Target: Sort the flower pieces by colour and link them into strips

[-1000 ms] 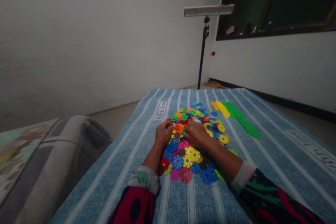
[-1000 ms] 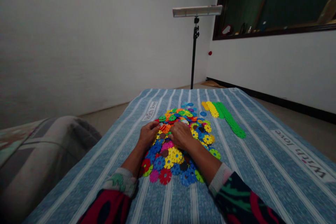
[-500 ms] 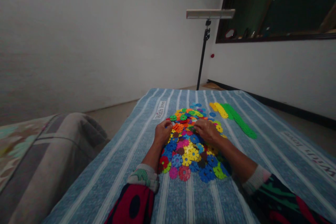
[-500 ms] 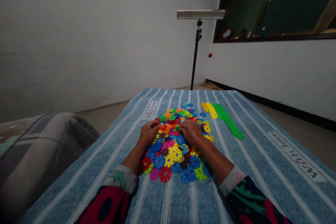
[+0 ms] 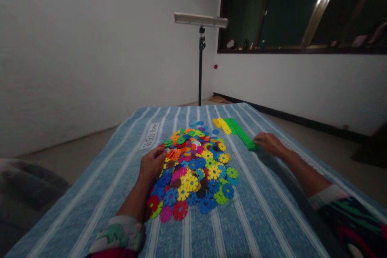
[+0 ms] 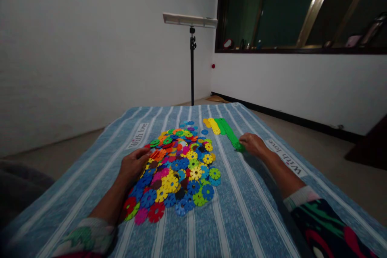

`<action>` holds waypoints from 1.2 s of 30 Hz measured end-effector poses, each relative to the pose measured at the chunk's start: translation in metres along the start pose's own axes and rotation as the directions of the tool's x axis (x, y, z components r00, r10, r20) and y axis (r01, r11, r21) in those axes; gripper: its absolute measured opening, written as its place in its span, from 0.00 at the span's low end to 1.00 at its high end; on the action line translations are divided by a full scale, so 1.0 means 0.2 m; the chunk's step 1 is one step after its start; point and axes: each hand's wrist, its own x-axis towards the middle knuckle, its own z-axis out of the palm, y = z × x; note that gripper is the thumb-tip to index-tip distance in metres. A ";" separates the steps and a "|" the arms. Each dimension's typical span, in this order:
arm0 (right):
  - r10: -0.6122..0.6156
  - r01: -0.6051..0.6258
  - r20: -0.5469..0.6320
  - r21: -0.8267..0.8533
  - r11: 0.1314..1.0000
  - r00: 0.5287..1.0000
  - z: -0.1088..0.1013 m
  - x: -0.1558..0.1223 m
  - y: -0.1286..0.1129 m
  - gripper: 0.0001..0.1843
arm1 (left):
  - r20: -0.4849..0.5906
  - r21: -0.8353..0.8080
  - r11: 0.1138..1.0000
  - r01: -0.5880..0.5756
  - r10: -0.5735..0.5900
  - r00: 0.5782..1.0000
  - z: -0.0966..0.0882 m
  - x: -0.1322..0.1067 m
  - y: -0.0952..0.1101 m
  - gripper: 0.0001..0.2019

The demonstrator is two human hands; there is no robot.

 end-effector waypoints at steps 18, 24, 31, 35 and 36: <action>0.233 -0.231 0.018 -0.067 0.971 0.972 0.13 -0.06 0.09 0.25 | -0.009 0.048 0.997 0.059 -0.058 0.998 -0.02 -0.03 0.08 0.15; 0.286 -0.283 0.021 -0.093 0.955 0.958 0.20 -0.13 0.02 0.31 | -0.009 0.056 0.997 0.049 -0.049 0.999 -0.02 -0.03 0.08 0.15; 0.308 -0.305 -0.013 -0.168 0.937 0.951 0.23 -0.13 -0.05 0.24 | -0.006 0.059 0.997 0.039 -0.039 0.999 -0.02 -0.02 0.07 0.15; 0.294 -0.301 -0.065 -0.170 0.938 0.954 0.25 -0.13 -0.06 0.23 | 0.008 0.057 0.997 0.058 -0.059 0.998 -0.03 -0.02 0.07 0.16; 0.290 -0.300 -0.077 -0.171 0.939 0.954 0.25 -0.14 -0.06 0.23 | 0.012 0.059 0.996 0.060 -0.060 0.998 -0.03 -0.02 0.07 0.16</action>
